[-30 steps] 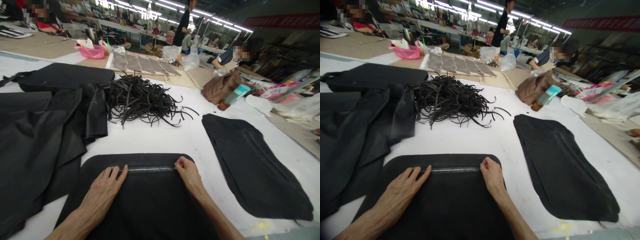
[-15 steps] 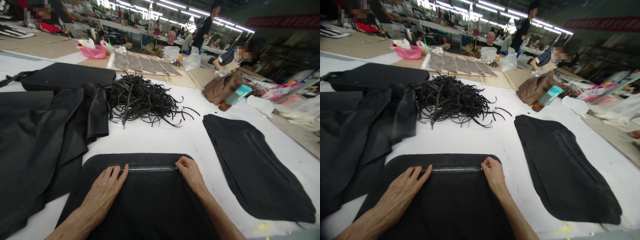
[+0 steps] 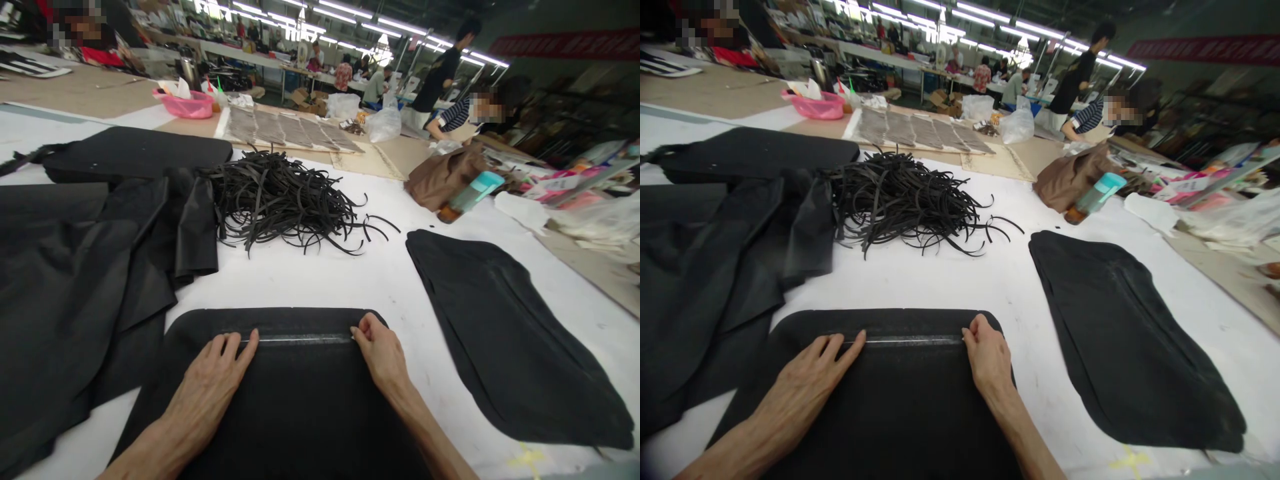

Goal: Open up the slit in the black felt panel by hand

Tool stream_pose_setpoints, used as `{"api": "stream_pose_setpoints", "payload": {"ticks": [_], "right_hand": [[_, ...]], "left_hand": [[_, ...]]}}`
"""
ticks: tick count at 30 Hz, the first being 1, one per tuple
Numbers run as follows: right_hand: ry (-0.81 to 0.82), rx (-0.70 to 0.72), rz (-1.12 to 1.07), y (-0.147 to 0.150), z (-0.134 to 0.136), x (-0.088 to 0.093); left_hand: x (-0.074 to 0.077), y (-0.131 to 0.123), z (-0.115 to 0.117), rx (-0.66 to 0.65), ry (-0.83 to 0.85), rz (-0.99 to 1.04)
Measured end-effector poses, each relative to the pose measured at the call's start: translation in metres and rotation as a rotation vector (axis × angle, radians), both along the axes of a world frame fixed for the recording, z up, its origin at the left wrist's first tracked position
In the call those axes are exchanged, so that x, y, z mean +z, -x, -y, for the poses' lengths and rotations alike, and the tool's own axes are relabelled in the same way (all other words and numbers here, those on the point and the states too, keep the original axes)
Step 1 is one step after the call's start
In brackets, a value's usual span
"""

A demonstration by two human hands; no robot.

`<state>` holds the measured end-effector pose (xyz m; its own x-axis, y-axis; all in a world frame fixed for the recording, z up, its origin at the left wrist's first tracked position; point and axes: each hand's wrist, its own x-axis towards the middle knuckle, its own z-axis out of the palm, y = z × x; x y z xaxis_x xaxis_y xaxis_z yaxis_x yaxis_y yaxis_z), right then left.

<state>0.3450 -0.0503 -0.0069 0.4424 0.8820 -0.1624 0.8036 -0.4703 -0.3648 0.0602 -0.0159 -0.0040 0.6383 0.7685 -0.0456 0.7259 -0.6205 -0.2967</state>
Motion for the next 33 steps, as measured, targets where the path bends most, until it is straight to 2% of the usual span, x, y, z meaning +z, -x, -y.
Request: {"api": "stream_pose_setpoints", "payload": {"ticks": [5,11,14,18,21,23,25,28,30,33], "right_hand": [[0.077,0.027,0.191,0.000,0.000,0.003],[0.131,0.010,0.010,-0.012,-0.006,0.002],[0.122,0.003,0.004,-0.013,-0.007,0.000],[0.114,-0.007,0.127,-0.011,-0.003,0.004],[0.017,0.016,0.345,-0.005,0.003,0.010],[-0.132,0.118,0.483,0.005,0.008,0.013],[-0.258,0.315,0.529,0.022,0.011,0.012],[-0.300,0.600,0.473,0.053,0.011,0.005],[-0.294,0.677,0.470,0.068,0.010,-0.002],[-0.301,0.723,0.505,0.071,0.010,-0.009]], "left_hand": [[0.001,0.001,0.000,0.026,0.061,0.013],[0.001,0.011,-0.003,0.106,0.136,0.125],[-0.001,0.015,-0.004,0.135,0.188,0.178],[-0.007,0.021,-0.009,0.171,0.174,0.286],[-0.003,0.026,-0.013,0.178,0.092,0.352],[0.003,0.024,-0.013,0.186,0.006,0.372],[0.010,0.016,-0.010,0.139,-0.016,0.367],[0.012,-0.009,-0.005,-0.054,0.141,0.318],[0.009,-0.025,-0.004,-0.134,0.250,0.261],[0.006,-0.040,-0.007,-0.135,0.313,0.186]]}}
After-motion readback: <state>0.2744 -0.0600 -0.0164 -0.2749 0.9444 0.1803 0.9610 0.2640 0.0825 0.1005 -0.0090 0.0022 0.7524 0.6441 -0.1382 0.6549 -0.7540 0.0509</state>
